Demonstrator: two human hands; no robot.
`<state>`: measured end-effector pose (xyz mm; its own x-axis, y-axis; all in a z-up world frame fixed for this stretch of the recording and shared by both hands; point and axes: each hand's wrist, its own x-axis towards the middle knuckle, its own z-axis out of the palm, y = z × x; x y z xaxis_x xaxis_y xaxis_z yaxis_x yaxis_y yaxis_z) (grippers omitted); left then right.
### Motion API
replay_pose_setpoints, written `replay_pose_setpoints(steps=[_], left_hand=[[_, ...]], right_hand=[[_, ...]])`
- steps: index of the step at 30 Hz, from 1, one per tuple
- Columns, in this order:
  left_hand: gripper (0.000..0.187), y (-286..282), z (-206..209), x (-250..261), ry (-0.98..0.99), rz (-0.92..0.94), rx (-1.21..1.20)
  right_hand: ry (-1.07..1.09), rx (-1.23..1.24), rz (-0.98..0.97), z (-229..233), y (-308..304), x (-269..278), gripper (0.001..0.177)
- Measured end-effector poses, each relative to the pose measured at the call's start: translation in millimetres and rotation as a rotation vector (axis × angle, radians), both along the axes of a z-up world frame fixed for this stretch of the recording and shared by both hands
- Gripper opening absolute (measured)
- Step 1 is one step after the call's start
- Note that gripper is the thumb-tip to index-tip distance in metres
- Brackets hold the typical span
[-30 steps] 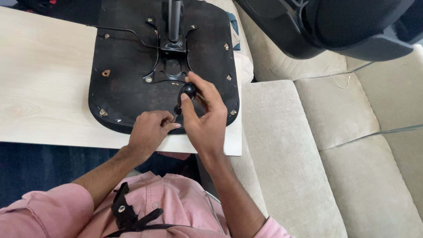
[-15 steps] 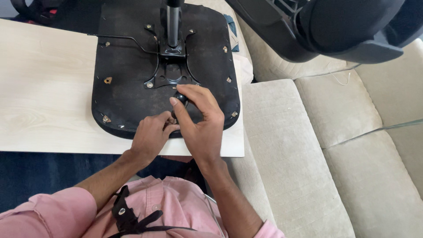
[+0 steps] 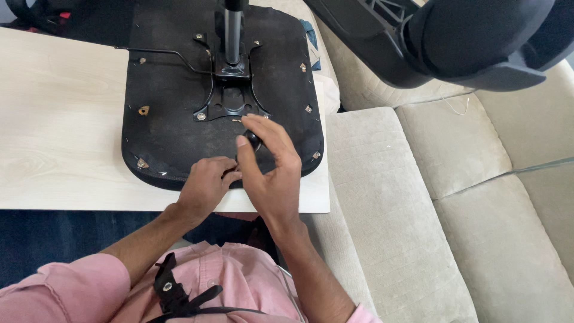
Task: The person uses a screwdriver to tighten screws into the underside of an overturned chair base. They rotate the tool and reposition their hands to secure multiple fasteners on the black metal base.
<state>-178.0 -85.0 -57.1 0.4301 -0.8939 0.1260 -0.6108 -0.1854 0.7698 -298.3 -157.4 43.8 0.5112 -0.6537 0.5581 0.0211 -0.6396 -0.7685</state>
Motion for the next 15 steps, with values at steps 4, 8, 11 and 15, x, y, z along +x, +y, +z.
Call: replay_pose_setpoints(steps=[4,8,11,15], left_hand=[[0.028,-4.8,3.5,1.6,0.047,0.056,0.100],[0.029,-3.5,4.6,3.3,0.094,0.047,0.100],[0.025,0.1,5.1,4.7,0.088,-0.031,-0.070],[0.020,2.6,7.9,5.7,0.154,0.024,0.045]], right_hand=[[0.136,0.179,-0.105,4.0,-0.8,0.2,0.033],[-0.032,0.314,0.002,4.9,-3.1,-2.0,0.042],[-0.041,0.254,0.036,1.8,-3.2,-3.2,0.036],[0.012,0.115,-0.019,-4.0,3.1,-2.0,0.025]])
